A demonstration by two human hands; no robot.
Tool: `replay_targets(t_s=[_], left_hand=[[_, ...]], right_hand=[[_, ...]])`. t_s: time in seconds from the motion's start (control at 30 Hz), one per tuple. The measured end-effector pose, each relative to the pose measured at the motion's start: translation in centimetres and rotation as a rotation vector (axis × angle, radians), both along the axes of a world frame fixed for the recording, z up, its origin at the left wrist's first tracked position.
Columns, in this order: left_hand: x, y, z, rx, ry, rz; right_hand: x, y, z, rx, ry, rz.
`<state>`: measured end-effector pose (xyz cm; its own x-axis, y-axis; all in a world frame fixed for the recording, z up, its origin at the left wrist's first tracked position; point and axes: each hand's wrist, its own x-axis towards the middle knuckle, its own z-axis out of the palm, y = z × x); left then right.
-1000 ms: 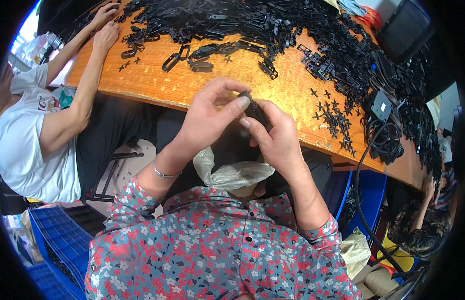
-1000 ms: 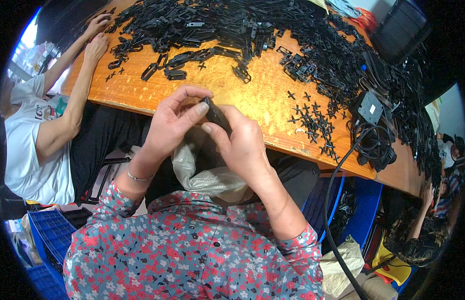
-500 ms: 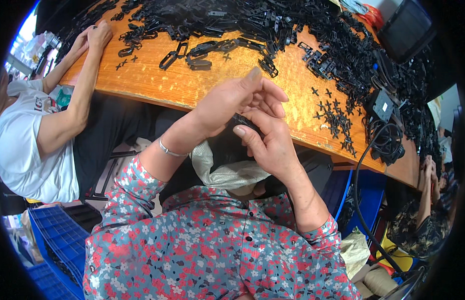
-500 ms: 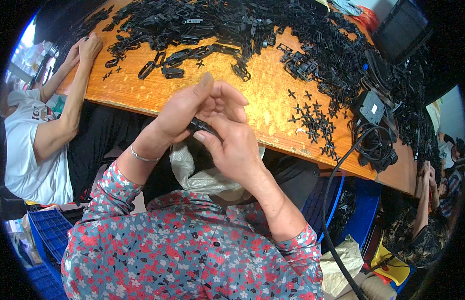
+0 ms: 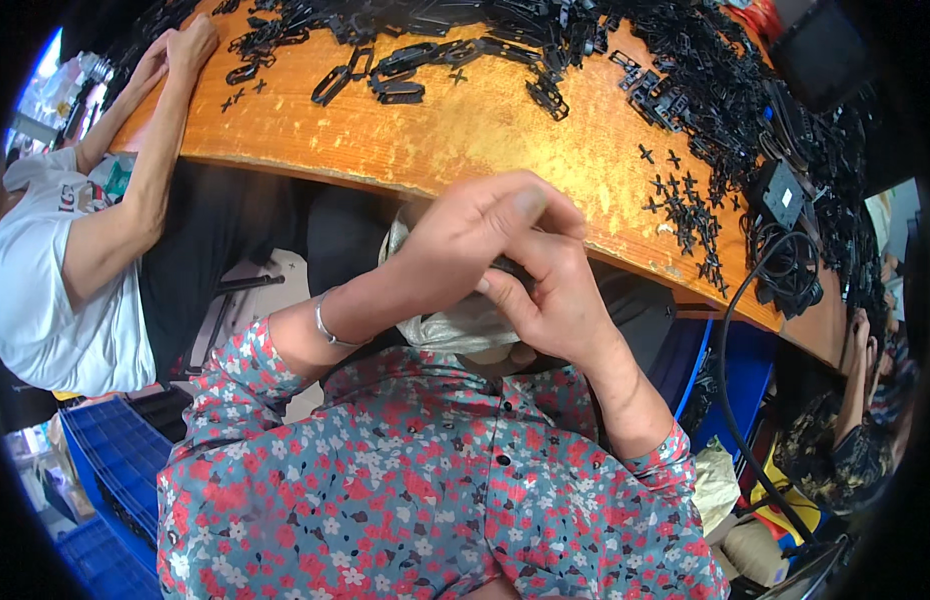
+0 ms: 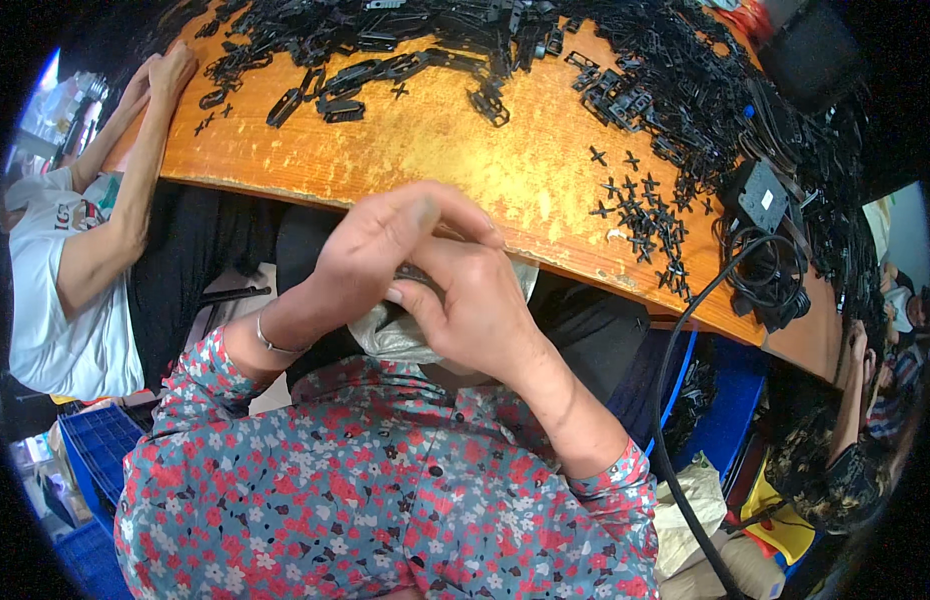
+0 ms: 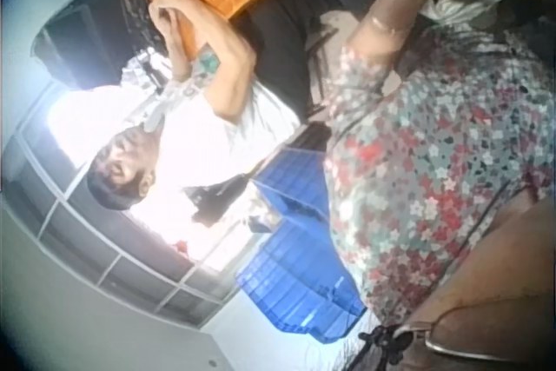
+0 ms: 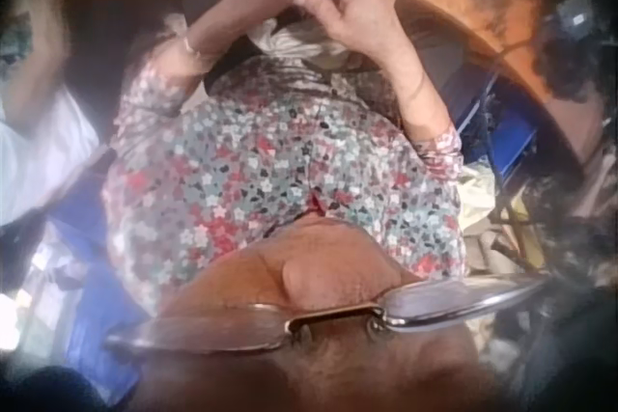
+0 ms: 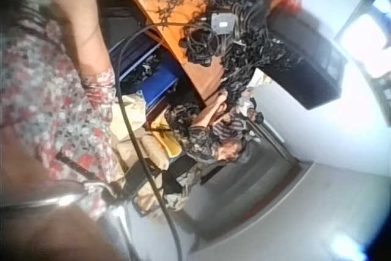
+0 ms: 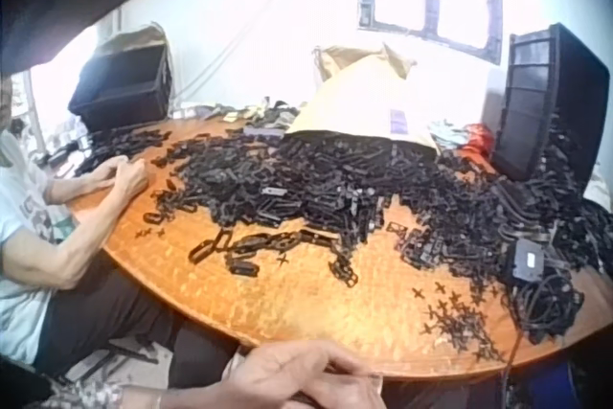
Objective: The person assembles small plastic components by picking up individual pieces from the table, fitting them together by hand, and dropping the assembled parts into a bag.
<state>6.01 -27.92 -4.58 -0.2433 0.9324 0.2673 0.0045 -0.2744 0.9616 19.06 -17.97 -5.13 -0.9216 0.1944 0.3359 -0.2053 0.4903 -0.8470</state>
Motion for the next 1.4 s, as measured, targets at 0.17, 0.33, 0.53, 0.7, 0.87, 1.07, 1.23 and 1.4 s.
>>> replay_targets(t_s=[0.17, 0.33, 0.53, 0.7, 0.87, 1.07, 1.23, 1.4], left_hand=[[-1.2, -0.6, 0.0, -0.007, -0.421, 0.261], [-2.3, -2.6, -0.4, -0.005, -0.346, 0.405], [-1.2, -3.3, -1.0, -0.031, -0.274, 0.346], [-1.4, -3.8, -1.6, -0.014, -0.15, 0.34], [-5.1, -3.4, -0.1, -0.029, 0.385, 0.647], [-11.6, -2.5, -0.5, -0.108, 1.173, 0.934], [-12.0, -2.0, -0.6, -0.24, 1.215, 0.887], [-10.2, -0.5, -0.4, -0.051, 1.138, 0.769]], right_hand=[[-0.8, -0.9, 1.6, -0.123, -0.265, 0.057], [0.4, -1.8, 1.9, -0.503, -0.379, 0.178], [0.5, -2.2, 1.1, -0.314, -0.342, 0.067], [1.0, -2.9, -0.5, -0.413, -0.31, 0.075], [2.1, -1.4, -2.9, -0.038, -0.384, -0.136], [3.7, -0.4, -1.5, 0.286, -0.381, -0.17], [1.7, 2.9, 2.0, 0.065, -0.17, -0.325], [-3.2, 9.0, 2.8, 0.513, -0.028, -0.607]])
